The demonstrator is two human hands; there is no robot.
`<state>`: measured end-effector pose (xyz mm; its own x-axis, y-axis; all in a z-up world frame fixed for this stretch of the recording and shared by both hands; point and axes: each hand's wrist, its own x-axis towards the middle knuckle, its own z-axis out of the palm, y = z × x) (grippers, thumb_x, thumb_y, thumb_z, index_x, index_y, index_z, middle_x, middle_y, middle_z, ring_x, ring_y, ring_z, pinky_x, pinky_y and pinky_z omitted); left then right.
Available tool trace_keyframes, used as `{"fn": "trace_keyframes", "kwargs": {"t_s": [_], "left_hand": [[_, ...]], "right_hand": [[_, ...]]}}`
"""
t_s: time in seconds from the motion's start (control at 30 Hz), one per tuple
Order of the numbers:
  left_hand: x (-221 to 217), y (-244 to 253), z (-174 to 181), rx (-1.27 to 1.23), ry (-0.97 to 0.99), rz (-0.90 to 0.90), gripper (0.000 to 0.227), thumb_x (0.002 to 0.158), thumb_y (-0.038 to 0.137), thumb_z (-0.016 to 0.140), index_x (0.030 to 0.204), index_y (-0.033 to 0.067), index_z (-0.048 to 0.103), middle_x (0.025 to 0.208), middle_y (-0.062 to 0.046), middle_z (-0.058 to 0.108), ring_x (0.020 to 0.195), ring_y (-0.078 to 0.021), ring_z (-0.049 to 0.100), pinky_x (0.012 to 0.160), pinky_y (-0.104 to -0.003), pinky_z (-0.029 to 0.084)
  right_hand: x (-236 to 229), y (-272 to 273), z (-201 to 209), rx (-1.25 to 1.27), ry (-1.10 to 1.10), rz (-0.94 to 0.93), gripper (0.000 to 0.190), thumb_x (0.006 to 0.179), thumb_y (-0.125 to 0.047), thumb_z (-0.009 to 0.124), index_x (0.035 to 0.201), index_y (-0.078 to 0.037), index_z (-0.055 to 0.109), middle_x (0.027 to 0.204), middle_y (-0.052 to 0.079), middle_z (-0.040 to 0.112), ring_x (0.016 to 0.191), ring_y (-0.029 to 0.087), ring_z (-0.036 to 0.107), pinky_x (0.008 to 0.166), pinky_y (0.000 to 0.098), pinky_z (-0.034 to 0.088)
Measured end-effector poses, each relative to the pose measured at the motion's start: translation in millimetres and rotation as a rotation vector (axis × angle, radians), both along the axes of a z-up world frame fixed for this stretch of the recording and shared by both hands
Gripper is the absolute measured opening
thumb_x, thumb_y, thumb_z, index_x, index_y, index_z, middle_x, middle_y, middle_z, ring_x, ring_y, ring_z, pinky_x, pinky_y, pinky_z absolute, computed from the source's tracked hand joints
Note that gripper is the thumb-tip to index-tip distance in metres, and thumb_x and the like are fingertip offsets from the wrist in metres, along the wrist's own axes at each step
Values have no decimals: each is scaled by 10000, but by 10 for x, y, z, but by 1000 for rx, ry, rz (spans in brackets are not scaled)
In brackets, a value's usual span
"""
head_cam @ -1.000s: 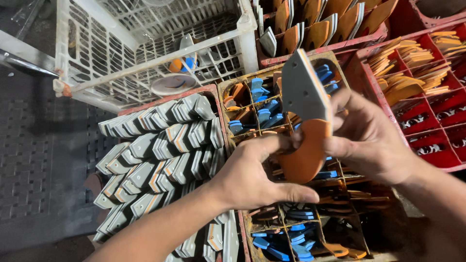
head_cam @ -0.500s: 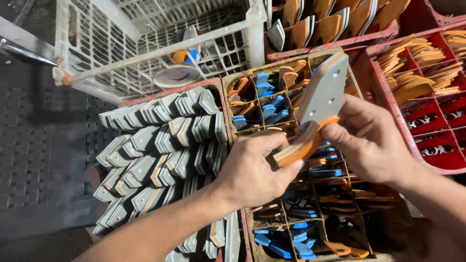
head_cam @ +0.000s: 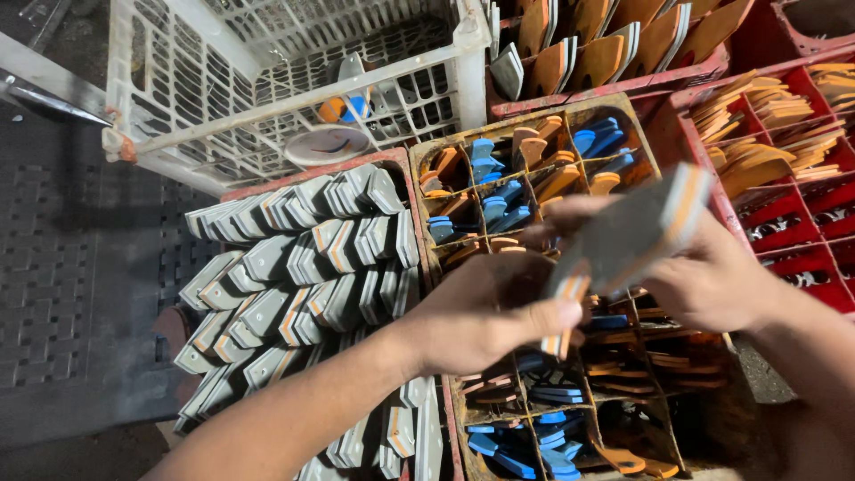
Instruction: The person repeatedly picks a gray climbing hold and a colored plastic insert, presses them together, and places the assembled unit into a compartmentalized crate. The process continues with multiple units of different colors.
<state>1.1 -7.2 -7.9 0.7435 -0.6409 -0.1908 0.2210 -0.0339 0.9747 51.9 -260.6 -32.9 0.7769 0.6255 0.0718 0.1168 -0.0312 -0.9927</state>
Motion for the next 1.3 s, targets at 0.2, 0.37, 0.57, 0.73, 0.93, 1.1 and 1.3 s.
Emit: {"fn": "trace_keyframes", "kwargs": {"t_s": [0.2,0.37,0.57,0.73,0.93,1.1,1.3], "left_hand": [[-22,-36,-56,125,-84,157,448,957,348,675,1236,-2,693,1075,-102,757,956,-159,729,885,-325,587],[-49,-17,-71,75,-94,139,440,964,365,713,1229,13,735,1064,-71,772,970,-121,694,906,-312,569],[-39,-51,7,57,38,56,462,960,357,695,1231,-17,691,999,-85,754,924,-134,715,880,-298,585],[-51,-114,115,2,187,35,504,951,382,678,1239,-29,630,1022,-84,736,903,-157,749,874,-306,604],[-87,-90,27,-272,493,97,495,957,293,600,1332,-17,505,1162,-116,660,1039,-195,693,895,-407,601],[-111,-168,-309,-434,474,357,547,1053,415,375,1302,-48,526,1162,-154,637,1062,-224,645,930,-405,562],[-107,-59,-578,155,-405,448,366,850,341,668,1084,61,637,1065,-146,679,1034,-280,664,836,-392,535]], "right_hand": [[-154,154,16,108,183,-143,504,895,-109,702,1370,23,600,1214,136,745,1093,226,733,981,439,622],[-217,117,-16,145,165,-102,455,920,-181,715,1320,22,641,1187,125,765,1064,210,750,949,409,635],[-136,134,56,175,94,-32,537,920,-273,753,1344,8,582,1218,149,720,1118,240,718,984,430,611],[-119,239,-97,660,454,-49,689,945,-685,521,1068,-12,600,983,141,668,934,272,712,849,439,628],[-8,510,-270,645,190,-85,853,1133,-725,313,645,-31,402,597,160,468,555,239,408,509,311,345],[-12,723,233,621,32,93,851,1050,-804,293,664,-61,444,551,90,528,496,197,445,572,342,394],[14,1049,725,313,-837,175,694,983,-646,445,591,-74,462,551,63,488,505,247,521,537,394,374]]}}
